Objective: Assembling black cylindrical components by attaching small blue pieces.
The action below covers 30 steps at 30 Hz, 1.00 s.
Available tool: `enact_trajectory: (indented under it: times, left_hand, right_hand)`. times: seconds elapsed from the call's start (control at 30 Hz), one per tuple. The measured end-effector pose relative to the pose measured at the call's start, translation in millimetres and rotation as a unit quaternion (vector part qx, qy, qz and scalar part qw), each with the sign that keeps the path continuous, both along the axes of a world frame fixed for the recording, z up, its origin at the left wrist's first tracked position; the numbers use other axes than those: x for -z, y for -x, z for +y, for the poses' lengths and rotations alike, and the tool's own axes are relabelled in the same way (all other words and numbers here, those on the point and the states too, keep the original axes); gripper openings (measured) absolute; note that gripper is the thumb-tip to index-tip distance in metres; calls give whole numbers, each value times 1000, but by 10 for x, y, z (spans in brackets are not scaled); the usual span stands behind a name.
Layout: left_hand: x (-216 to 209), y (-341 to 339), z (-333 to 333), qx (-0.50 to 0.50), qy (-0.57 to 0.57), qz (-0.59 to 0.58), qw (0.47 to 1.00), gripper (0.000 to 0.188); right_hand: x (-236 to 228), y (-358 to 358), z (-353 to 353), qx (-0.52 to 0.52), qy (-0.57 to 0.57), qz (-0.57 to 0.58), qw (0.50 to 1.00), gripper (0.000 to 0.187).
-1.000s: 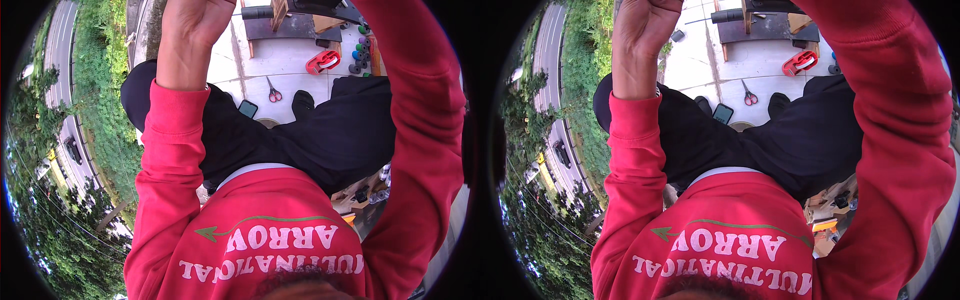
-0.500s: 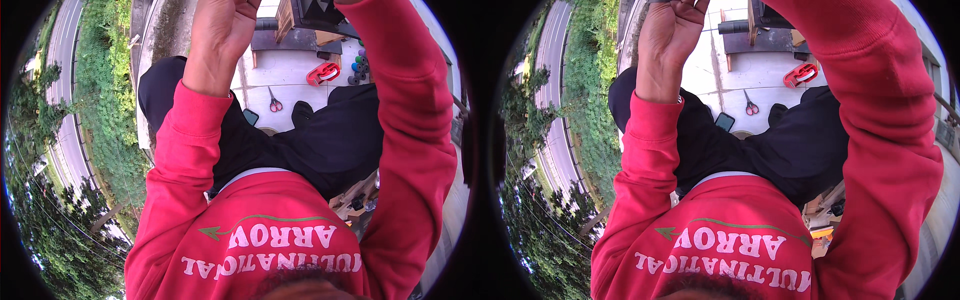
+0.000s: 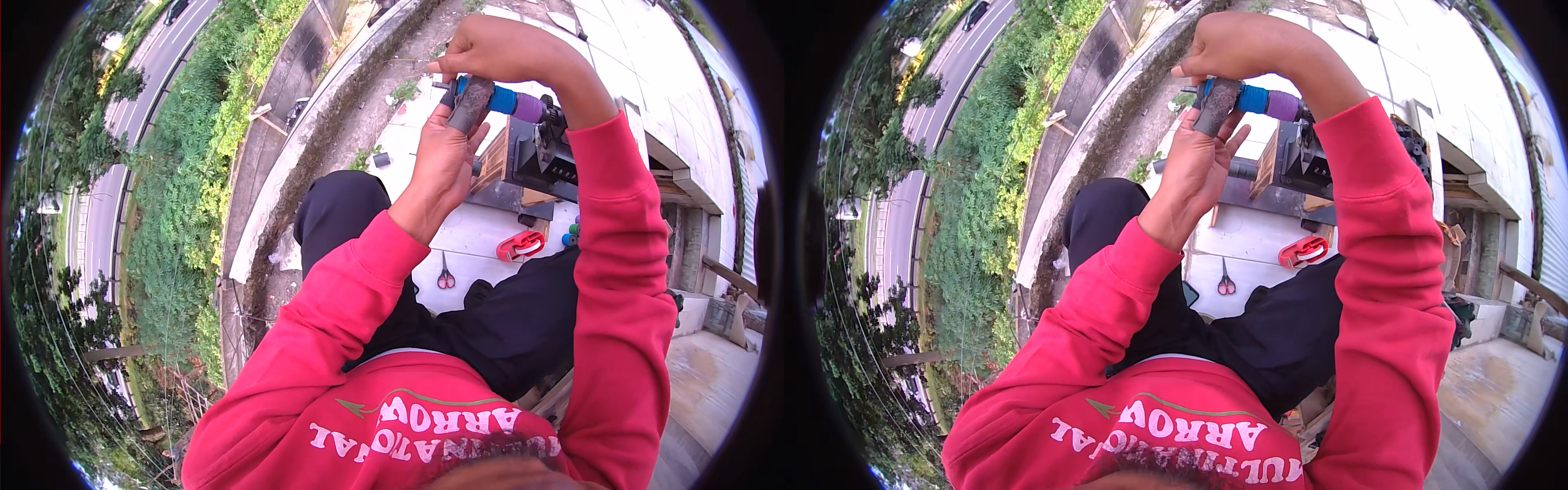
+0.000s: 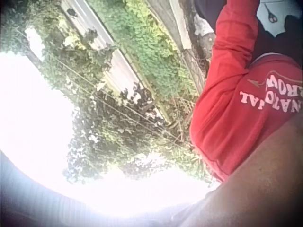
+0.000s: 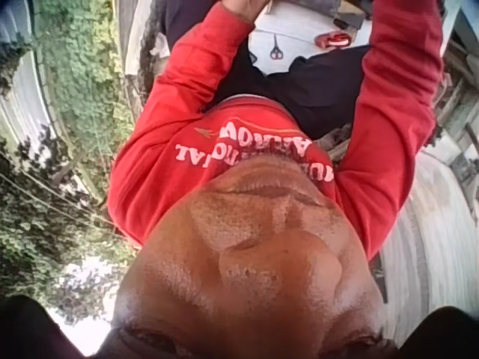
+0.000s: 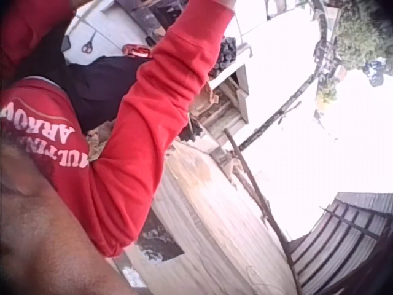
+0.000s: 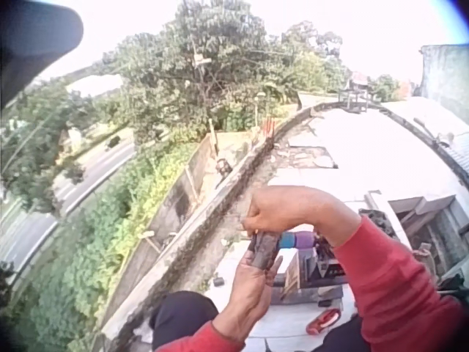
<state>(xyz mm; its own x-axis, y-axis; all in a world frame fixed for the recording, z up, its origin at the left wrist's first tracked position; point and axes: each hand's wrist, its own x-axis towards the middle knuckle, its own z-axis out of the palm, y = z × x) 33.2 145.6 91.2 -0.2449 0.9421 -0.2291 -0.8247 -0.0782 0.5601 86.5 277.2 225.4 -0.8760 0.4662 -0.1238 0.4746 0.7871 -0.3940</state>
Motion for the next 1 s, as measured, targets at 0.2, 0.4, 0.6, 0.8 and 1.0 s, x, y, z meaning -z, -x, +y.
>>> enact_trajectory:
  times: [0.2,0.4,0.6,0.8,1.0]
  left_hand:
    - [90,-7,-53,15,15,-12,1000,37]
    - [231,77,0,44,-103,84,990,30]
    - [214,187,172,96,-54,30,993,31]
    - [128,137,110,76,-60,67,993,33]
    - [-14,215,38,169,9,-229,959,35]
  right_hand:
    - [72,-11,-120,-29,-2,45,999,39]
    - [-199,-86,-299,-35,-74,-9,997,26]
    - [104,-222,-275,14,-95,-40,995,27]
    - [436,-475,-344,42,-43,-41,997,28]
    - [741,-520,-396,40,-6,-31,999,28]
